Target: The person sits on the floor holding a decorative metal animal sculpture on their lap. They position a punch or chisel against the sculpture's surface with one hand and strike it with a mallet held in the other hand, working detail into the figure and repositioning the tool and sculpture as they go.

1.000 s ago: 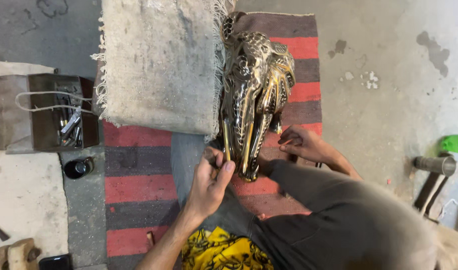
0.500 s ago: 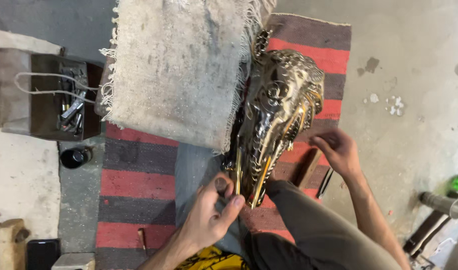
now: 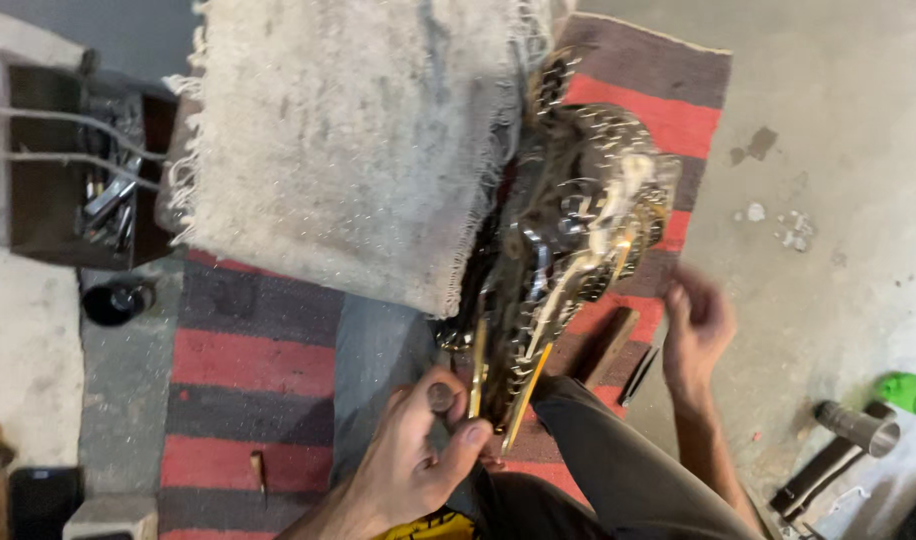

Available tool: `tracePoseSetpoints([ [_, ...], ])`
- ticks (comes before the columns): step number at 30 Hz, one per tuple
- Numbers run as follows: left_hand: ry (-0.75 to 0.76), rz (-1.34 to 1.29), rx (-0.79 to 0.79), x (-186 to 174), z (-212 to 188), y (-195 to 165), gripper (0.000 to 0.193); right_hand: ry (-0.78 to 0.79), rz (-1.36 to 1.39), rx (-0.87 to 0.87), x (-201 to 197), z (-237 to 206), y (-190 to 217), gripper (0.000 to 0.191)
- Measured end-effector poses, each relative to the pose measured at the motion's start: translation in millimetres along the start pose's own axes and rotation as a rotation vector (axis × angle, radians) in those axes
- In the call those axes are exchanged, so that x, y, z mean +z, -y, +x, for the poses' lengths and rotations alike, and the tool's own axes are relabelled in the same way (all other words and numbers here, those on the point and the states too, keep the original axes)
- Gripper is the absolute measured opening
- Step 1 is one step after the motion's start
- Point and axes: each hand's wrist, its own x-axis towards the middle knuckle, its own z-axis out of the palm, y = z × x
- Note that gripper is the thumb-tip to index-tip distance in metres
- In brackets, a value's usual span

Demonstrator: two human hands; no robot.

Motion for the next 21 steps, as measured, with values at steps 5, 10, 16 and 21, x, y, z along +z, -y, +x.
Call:
tracePoseSetpoints([
  [5,-0.006,0.142,-0.027,1,-14,7,0.028,0.231,0.157,-0.315,13,58,57,0.031],
  [10,-0.049,0.160,0.050,7,-37,13,0.026,0.340,-0.131,-0.414,35,58,103,0.029],
  [16,-0.023,0.230,0.173,3,-70,22,0.026,0.246,-0.118,-0.471,41,10,94,0.032],
  [21,0.031,0.102,0.059,-2,-76,19,0.028,0.178,-0.021,-0.533,49,5,88,0.023],
])
